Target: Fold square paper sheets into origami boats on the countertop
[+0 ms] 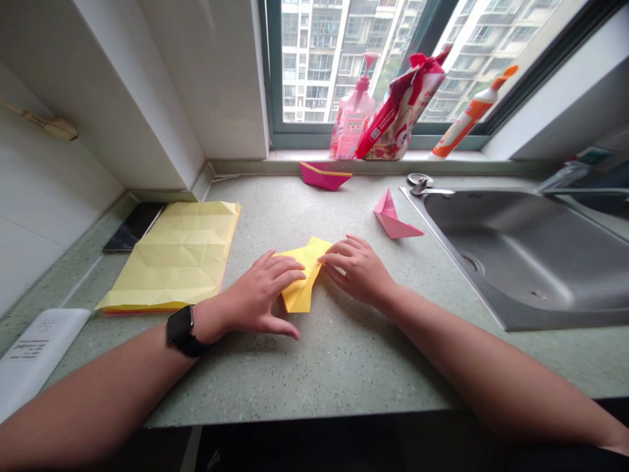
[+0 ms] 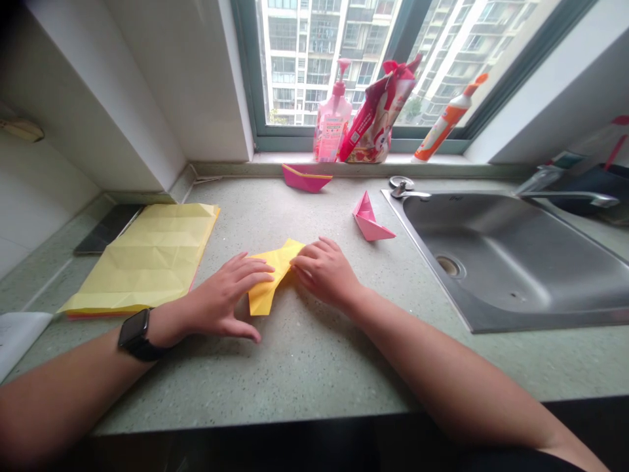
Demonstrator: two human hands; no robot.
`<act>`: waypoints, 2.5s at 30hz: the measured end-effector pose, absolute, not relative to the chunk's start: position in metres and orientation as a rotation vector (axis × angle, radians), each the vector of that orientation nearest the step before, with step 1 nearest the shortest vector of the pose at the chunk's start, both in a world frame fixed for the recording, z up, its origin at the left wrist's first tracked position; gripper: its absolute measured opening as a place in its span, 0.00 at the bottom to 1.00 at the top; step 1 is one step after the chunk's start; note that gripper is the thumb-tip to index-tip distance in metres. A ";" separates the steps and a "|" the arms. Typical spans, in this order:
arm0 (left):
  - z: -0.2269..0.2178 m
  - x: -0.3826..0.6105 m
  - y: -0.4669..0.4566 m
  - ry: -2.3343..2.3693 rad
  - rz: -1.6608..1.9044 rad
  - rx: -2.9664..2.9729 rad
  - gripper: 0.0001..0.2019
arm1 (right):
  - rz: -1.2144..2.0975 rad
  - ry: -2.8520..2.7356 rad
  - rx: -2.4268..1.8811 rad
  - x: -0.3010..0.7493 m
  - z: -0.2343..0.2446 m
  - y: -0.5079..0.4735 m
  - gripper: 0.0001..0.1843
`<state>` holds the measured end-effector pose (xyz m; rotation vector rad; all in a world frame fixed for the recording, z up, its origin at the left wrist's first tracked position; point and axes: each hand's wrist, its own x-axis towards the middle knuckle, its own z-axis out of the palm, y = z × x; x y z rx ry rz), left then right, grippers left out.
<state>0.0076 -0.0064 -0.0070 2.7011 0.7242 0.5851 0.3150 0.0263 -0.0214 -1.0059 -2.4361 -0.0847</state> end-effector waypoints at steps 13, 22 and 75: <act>-0.010 0.003 0.003 0.987 0.914 2.733 0.18 | -0.108 -2.362 -1.039 0.322 -0.014 0.026 0.18; -0.013 -0.004 0.012 0.943 0.708 2.844 0.17 | 0.070 -2.550 -0.982 0.331 -0.009 0.027 0.14; -0.010 0.002 -0.002 1.397 0.585 2.868 0.17 | 0.231 -2.490 -0.993 0.333 -0.022 0.025 0.23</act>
